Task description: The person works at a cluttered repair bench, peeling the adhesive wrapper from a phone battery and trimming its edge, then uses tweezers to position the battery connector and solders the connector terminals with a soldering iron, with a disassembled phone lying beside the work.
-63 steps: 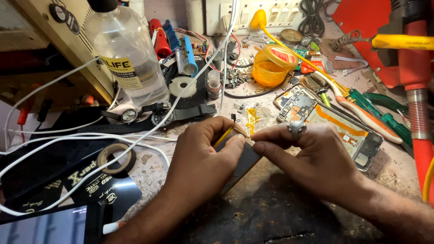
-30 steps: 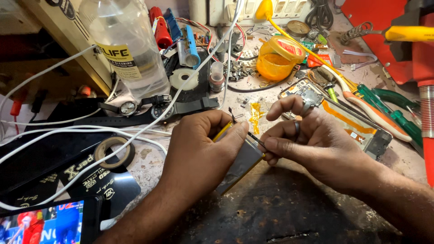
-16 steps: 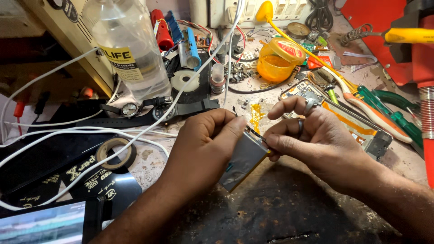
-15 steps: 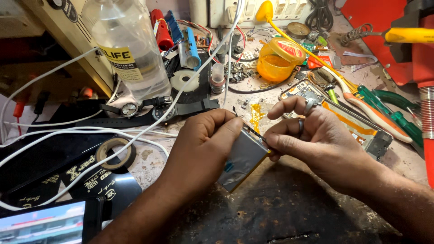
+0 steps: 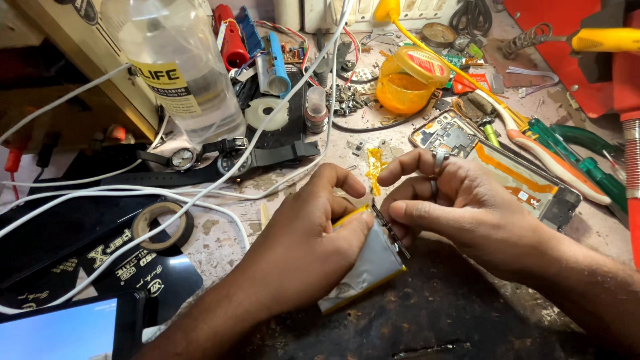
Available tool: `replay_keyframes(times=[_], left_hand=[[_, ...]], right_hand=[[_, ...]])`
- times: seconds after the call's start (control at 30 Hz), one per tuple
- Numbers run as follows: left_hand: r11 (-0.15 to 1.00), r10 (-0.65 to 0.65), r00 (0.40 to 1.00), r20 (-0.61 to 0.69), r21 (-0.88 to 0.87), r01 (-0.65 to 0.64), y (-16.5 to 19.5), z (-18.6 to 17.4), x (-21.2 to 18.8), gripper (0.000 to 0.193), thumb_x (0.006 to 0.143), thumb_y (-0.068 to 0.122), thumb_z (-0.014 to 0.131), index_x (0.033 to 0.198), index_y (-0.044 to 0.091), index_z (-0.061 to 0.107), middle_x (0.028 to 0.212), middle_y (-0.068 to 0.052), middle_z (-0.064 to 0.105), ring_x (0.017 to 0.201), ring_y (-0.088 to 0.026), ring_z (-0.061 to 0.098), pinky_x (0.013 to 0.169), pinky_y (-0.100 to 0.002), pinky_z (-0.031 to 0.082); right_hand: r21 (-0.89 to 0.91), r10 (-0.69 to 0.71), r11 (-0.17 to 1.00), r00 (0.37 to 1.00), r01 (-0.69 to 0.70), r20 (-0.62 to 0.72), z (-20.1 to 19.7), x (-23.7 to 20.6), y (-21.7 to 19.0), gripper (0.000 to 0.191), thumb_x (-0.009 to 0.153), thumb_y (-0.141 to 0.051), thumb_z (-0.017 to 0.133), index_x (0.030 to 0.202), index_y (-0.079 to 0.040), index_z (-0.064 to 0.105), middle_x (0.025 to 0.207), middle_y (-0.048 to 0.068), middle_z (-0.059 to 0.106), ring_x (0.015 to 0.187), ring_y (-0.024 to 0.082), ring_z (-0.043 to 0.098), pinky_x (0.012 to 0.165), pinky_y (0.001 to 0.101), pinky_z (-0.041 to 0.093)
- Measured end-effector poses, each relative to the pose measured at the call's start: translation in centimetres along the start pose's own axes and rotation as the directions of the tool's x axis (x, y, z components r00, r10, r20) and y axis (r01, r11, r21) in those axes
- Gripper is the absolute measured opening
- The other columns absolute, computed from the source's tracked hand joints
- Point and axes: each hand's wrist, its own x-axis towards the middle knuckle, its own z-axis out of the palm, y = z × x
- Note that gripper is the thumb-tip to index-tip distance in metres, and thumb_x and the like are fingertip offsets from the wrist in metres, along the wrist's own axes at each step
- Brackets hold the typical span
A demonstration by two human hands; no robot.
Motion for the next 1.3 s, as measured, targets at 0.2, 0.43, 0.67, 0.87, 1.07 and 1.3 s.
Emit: replay_keyframes(times=[0.2,0.43,0.67,0.87,1.07,1.3], left_hand=[[0.988,0.084,0.996,-0.008,0.13,-0.082,0.4,-0.1,-0.4,0.034,0.088,0.017,0.063,0.116,0.006,0.049,0.088,-0.013,0.08,0.076,-0.014,0.073,0.065,-0.032,0.056],[0.978,0.067,0.998,-0.01,0.201,-0.064,0.7,-0.2,-0.5,0.039,0.087,0.019,0.062,0.122,0.008,0.048,0.087,-0.014,0.079,0.074,-0.018,0.074,0.065,-0.034,0.055],[0.965,0.026,0.999,0.039,0.259,-0.035,0.6,-0.4,-0.6,0.035,0.088,0.019,0.062,0.119,0.01,0.048,0.088,-0.014,0.079,0.073,-0.023,0.074,0.065,-0.038,0.054],[0.918,0.129,0.992,0.008,0.377,-0.122,0.6,-0.3,-0.6,0.036,0.084,0.021,0.066,0.115,0.01,0.05,0.087,-0.016,0.075,0.076,-0.03,0.074,0.067,-0.042,0.054],[0.933,0.15,0.989,-0.013,0.331,-0.138,0.8,-0.6,-0.6,0.036,0.085,0.021,0.067,0.115,0.01,0.051,0.089,-0.015,0.077,0.079,-0.028,0.077,0.069,-0.04,0.056],[0.921,0.275,0.961,-0.01,0.289,-0.261,0.7,-0.8,-0.6,0.035,0.086,0.018,0.071,0.115,0.008,0.053,0.092,-0.013,0.079,0.083,-0.022,0.079,0.071,-0.036,0.059]], right_hand=[[0.019,0.071,0.997,0.997,-0.071,0.001,-0.4,0.1,0.3,0.035,0.093,-0.007,0.067,0.126,-0.004,0.055,0.091,0.009,0.071,0.081,0.013,0.066,0.071,0.0286,0.056],[0.073,0.09,0.993,0.993,-0.095,0.076,-0.7,0.0,0.6,0.043,0.097,-0.005,0.069,0.136,-0.007,0.05,0.103,0.009,0.07,0.091,0.012,0.066,0.077,0.0307,0.057],[0.156,0.026,0.986,0.984,-0.054,0.175,-0.7,0.0,0.8,0.052,0.097,-0.001,0.069,0.141,-0.007,0.042,0.098,0.01,0.066,0.086,0.016,0.064,0.078,0.0324,0.056],[0.14,0.023,0.989,0.979,-0.053,0.202,-0.5,0.1,1.0,0.051,0.099,-0.001,0.068,0.143,-0.005,0.042,0.095,0.01,0.066,0.084,0.017,0.065,0.078,0.0325,0.056],[0.106,0.07,0.991,0.989,-0.084,0.129,-0.5,0.1,0.3,0.049,0.098,-0.005,0.066,0.141,-0.007,0.044,0.102,0.009,0.069,0.093,0.014,0.065,0.082,0.0329,0.057],[0.091,0.005,0.996,0.986,-0.02,0.166,-0.2,0.1,-0.5,0.05,0.093,-0.005,0.071,0.137,-0.005,0.047,0.102,0.008,0.069,0.094,0.014,0.065,0.082,0.0316,0.057]])
